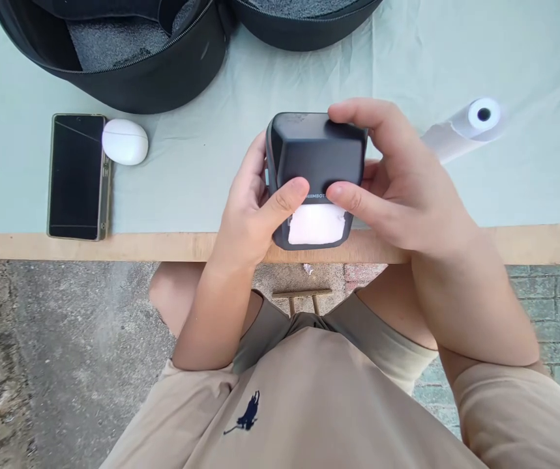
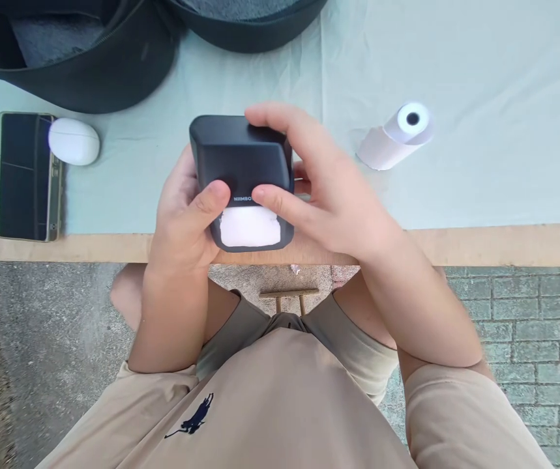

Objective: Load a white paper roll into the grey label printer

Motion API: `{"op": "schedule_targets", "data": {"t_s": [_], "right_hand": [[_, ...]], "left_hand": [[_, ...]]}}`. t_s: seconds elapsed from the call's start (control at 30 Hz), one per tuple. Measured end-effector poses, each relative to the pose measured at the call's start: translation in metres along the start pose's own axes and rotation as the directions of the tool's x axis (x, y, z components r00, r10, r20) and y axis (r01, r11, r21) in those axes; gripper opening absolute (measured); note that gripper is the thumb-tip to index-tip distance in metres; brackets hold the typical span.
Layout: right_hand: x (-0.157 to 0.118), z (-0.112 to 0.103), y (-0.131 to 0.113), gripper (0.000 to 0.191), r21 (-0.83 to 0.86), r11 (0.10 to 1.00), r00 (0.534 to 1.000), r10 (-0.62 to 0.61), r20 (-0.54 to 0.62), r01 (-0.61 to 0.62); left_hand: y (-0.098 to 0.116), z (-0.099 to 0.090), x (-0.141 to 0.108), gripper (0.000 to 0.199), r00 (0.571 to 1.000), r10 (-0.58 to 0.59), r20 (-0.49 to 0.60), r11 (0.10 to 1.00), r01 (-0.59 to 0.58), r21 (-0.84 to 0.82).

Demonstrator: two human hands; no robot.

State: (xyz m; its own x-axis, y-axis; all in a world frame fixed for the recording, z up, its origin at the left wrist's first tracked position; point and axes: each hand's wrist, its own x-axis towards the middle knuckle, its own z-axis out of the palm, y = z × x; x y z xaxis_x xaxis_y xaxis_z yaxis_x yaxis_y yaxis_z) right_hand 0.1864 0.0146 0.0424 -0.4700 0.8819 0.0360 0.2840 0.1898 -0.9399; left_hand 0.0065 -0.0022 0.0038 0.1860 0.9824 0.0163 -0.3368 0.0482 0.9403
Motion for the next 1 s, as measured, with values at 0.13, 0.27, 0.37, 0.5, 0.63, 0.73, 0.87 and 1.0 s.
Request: {"op": "schedule_targets", "data": {"t_s": [0.13, 0.27, 0.37, 0.5, 0.63, 0.73, 0.87, 1.0], "right_hand": [[0.001, 0.000, 0.004, 0.053, -0.064, 0.998, 0.999, -0.027, -0.025, 0.026], [0.000, -0.003, 0.006, 0.043, -0.215, 0.965, 0.973, -0.184, -0.141, 0.152], [-0.002, -0.007, 0.003, 0.048, -0.271, 0.933, 0.960, -0.268, -0.084, 0.236], [-0.003, -0.011, -0.003, 0.065, -0.347, 0.897, 0.961, -0.267, 0.067, 0.274], [-0.004, -0.013, -0.007, 0.064, -0.423, 0.857, 0.953, -0.294, 0.070, 0.295], [-0.005, -0.013, -0.017, 0.052, -0.508, 0.820, 0.926, -0.363, -0.102, 0.265], [-0.004, -0.007, -0.040, 0.024, -0.529, 0.848, 0.912, -0.231, -0.339, 0.018], [0.002, -0.003, -0.047, 0.014, -0.505, 0.857, 0.879, -0.157, -0.451, -0.106]], "left_hand": [[0.006, 0.006, 0.000, 0.041, 1.000, -0.011, -0.003, 0.997, 0.011, -0.078], [0.007, 0.010, 0.001, 0.038, 0.998, 0.013, -0.063, 0.995, -0.019, -0.102], [0.001, 0.005, 0.004, 0.036, 0.995, 0.070, -0.068, 0.996, -0.074, -0.058], [-0.007, -0.004, 0.008, 0.032, 0.994, 0.096, -0.046, 0.994, -0.098, -0.038], [-0.008, -0.004, 0.007, 0.030, 0.994, 0.091, -0.063, 0.991, -0.096, -0.094], [-0.004, 0.001, 0.004, 0.028, 0.996, 0.045, -0.078, 0.976, -0.060, -0.208], [0.003, 0.007, 0.002, 0.030, 0.999, -0.036, -0.034, 0.968, 0.026, -0.248], [-0.001, 0.004, 0.002, 0.036, 1.000, 0.018, -0.004, 0.984, -0.018, -0.179]]}}
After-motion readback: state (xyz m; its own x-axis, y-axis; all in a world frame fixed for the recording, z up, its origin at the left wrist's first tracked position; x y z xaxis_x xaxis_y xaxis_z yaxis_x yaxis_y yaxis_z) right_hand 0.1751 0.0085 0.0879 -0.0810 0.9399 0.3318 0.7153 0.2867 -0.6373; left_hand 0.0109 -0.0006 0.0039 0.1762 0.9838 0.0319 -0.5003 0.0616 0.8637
